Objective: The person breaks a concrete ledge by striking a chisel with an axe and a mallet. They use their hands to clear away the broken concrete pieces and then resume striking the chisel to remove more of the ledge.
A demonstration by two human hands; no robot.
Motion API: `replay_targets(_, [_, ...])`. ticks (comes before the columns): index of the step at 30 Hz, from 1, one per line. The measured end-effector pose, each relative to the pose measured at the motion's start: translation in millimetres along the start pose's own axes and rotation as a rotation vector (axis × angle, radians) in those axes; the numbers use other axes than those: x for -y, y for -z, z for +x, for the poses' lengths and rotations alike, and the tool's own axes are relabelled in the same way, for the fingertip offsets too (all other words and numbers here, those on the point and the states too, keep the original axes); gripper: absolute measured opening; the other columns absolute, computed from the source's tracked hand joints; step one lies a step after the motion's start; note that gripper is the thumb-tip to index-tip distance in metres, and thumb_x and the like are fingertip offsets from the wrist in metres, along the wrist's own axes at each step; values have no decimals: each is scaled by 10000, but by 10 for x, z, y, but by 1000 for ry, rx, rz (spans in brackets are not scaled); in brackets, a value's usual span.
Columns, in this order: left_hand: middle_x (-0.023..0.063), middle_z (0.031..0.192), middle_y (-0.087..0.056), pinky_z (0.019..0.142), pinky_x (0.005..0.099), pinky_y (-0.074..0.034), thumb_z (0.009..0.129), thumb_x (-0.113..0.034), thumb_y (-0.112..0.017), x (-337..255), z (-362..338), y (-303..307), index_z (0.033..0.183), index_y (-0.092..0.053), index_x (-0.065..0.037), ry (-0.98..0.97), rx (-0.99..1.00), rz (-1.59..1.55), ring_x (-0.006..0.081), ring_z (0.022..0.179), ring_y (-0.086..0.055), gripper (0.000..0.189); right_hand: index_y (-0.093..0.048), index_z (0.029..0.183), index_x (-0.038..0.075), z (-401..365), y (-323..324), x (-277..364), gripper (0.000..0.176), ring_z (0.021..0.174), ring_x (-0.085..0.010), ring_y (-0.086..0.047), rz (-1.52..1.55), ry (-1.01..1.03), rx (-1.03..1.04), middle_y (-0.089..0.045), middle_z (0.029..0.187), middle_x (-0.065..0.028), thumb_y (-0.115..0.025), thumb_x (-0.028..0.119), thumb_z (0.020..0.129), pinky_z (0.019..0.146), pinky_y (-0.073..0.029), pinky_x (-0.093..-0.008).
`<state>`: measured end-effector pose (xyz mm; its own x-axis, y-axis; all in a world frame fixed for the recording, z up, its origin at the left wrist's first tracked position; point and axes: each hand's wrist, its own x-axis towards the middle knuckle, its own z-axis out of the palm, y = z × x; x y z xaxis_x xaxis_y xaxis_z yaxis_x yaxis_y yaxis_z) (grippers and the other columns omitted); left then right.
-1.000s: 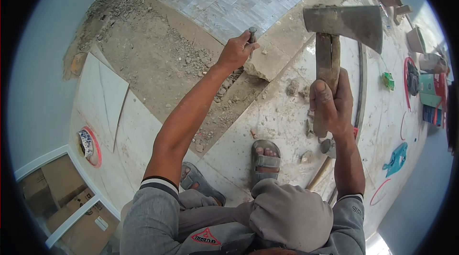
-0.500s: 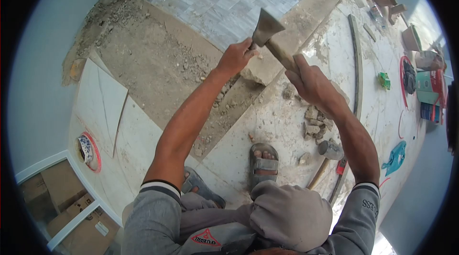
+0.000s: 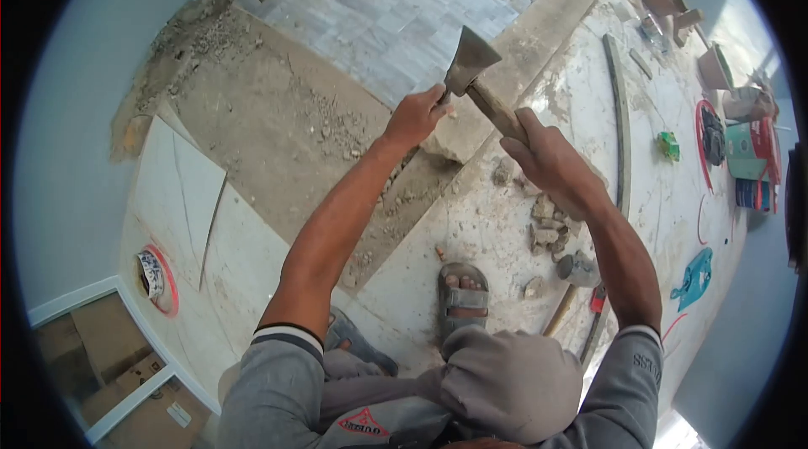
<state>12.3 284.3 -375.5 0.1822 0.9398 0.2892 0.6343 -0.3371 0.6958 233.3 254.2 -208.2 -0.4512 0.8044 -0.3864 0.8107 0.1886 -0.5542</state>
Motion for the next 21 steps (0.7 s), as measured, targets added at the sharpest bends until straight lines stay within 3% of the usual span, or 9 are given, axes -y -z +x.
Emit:
replay_targets(4, [132, 735, -604, 605, 341, -459, 845, -201, -641, -25, -65, 3, 981, -520, -20, 61, -5, -124, 281, 631, -568, 257, -478, 1042, 26, -226, 262, 171, 224, 557, -98, -506, 398, 247, -486, -553, 656, -48, -481, 225, 941, 459, -394, -256])
replay_targets(6, [131, 739, -603, 604, 338, -459, 845, -201, -641, -5, -63, 11, 988, -519, -21, 61, 6, -139, 280, 631, -565, 261, -481, 988, 17, -60, 596, 67, 168, 598, -95, -548, 554, 934, -699, -567, 710, -48, -461, 180, 951, 491, -446, -211])
replay_targets(8, [130, 743, -603, 604, 335, -458, 844, -201, -642, -5, -82, -10, 996, -518, -21, 56, 11, -161, 279, 631, -562, 266, -488, 979, -25, -71, 587, 418, 242, 496, -105, -490, 715, 857, -964, -524, 611, -45, -471, 215, 954, 408, -356, -212])
replay_targets(11, [129, 741, -599, 603, 339, -455, 842, -198, -643, -15, -73, -6, 988, -517, -20, 59, -7, -135, 278, 633, -562, 262, -447, 1108, 33, 472, -230, -997, 304, 814, -150, -579, 793, 591, -230, -598, 879, -112, -332, 288, 988, 577, -482, -300])
replay_targets(12, [129, 736, -596, 603, 342, -454, 842, -196, -642, -17, -120, -13, 985, -516, -19, 33, -35, -66, 279, 633, -559, 259, -460, 1035, -7, 130, -192, -157, 302, 574, -249, -590, 291, -81, -30, -610, 689, -128, -450, 282, 947, 483, -455, -398])
replay_targets(14, [129, 732, -593, 604, 345, -452, 842, -194, -641, 0, -36, 16, 981, -515, -19, -17, -63, 13, 279, 632, -557, 256, -419, 1073, 10, 108, -289, -258, 327, 561, -274, -579, 27, 192, -123, -586, 653, -141, -460, 305, 937, 488, -442, -423])
replay_targets(17, [134, 729, -588, 606, 351, -450, 843, -188, -638, -1, -77, -10, 962, -516, -15, 30, -19, -88, 280, 635, -554, 243, -422, 1058, 23, -99, -164, -12, 300, 519, -251, -556, 257, 225, -293, -553, 588, -128, -469, 294, 937, 481, -447, -395])
replay_targets(18, [136, 730, -587, 610, 349, -452, 845, -187, -635, -41, -63, 6, 966, -519, -15, 49, 7, -130, 285, 638, -553, 240, -438, 1102, 9, -253, 105, 272, 307, 564, -148, -532, 362, 60, -248, -574, 676, -90, -474, 269, 943, 463, -412, -309])
replay_targets(21, [129, 730, -586, 617, 338, -455, 845, -180, -635, -2, -91, -15, 978, -527, -15, 94, 31, -171, 267, 639, -553, 237, -433, 1087, -19, -214, 300, 275, 342, 531, -117, -531, 609, 635, -765, -566, 637, -76, -496, 283, 940, 433, -400, -239])
